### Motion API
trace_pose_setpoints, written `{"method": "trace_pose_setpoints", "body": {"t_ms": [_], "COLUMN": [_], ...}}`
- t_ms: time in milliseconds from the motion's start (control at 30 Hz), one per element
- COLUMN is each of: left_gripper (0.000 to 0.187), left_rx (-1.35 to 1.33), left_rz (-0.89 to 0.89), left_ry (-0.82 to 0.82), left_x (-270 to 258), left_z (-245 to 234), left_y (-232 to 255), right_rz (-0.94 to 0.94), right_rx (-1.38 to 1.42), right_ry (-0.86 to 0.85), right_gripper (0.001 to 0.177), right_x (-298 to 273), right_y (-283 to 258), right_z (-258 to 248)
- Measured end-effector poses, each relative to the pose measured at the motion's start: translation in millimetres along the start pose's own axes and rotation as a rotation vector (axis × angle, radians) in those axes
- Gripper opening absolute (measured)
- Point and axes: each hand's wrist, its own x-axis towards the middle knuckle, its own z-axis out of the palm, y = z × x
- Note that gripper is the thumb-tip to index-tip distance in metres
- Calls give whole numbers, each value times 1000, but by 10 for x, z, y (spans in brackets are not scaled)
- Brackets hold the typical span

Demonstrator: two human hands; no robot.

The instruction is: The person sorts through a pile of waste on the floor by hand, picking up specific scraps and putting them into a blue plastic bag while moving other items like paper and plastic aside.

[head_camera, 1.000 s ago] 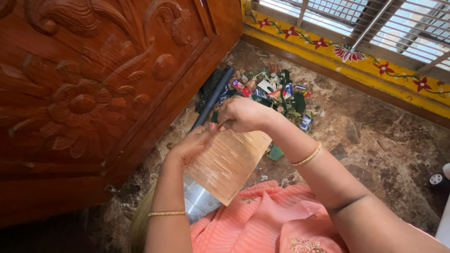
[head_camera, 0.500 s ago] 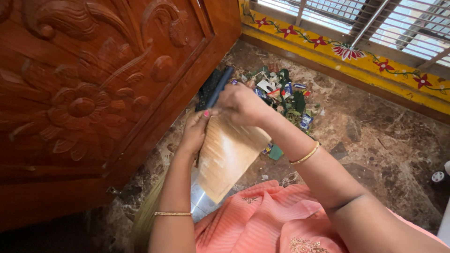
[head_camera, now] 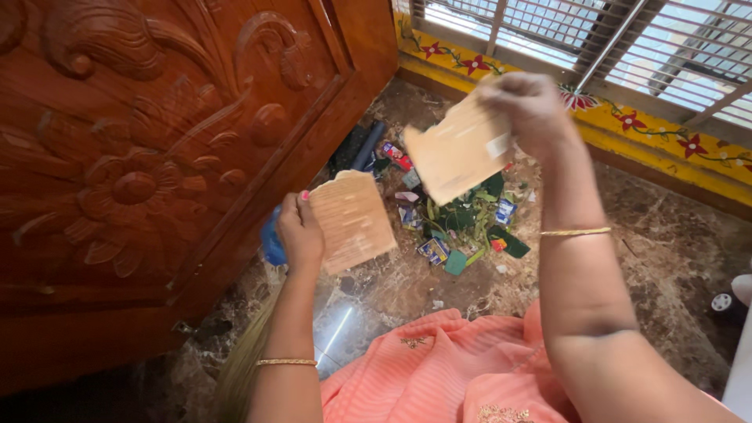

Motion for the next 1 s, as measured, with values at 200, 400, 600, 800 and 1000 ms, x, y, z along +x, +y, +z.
{"method": "trace_pose_setpoints", "body": {"t_ms": [200,400,600,800,1000], "left_gripper": [33,30,42,28,25], "left_rx": [-223,-641,-674,-598,-50], "left_rz": [-105,-266,-498,-459,-183], "left_ry": [-40,-93,-435,-715,-904], "left_x": [-47,-86,-10,-67,-156], "left_z": [126,181,-39,65,81], "left_y": [41,217,315,108,33], "right_rz": [97,138,-215,-409,-880], "right_rx": [-71,153,-43,-128,-985], "right_ry": [-324,-248,-264,-417,-680], "right_gripper": [27,21,33,40,46], "right_x": [-84,26,-27,-281,-469], "right_y": [477,1196,943,678,557], "right_z": [927,1317,1245,1359,1495]}}
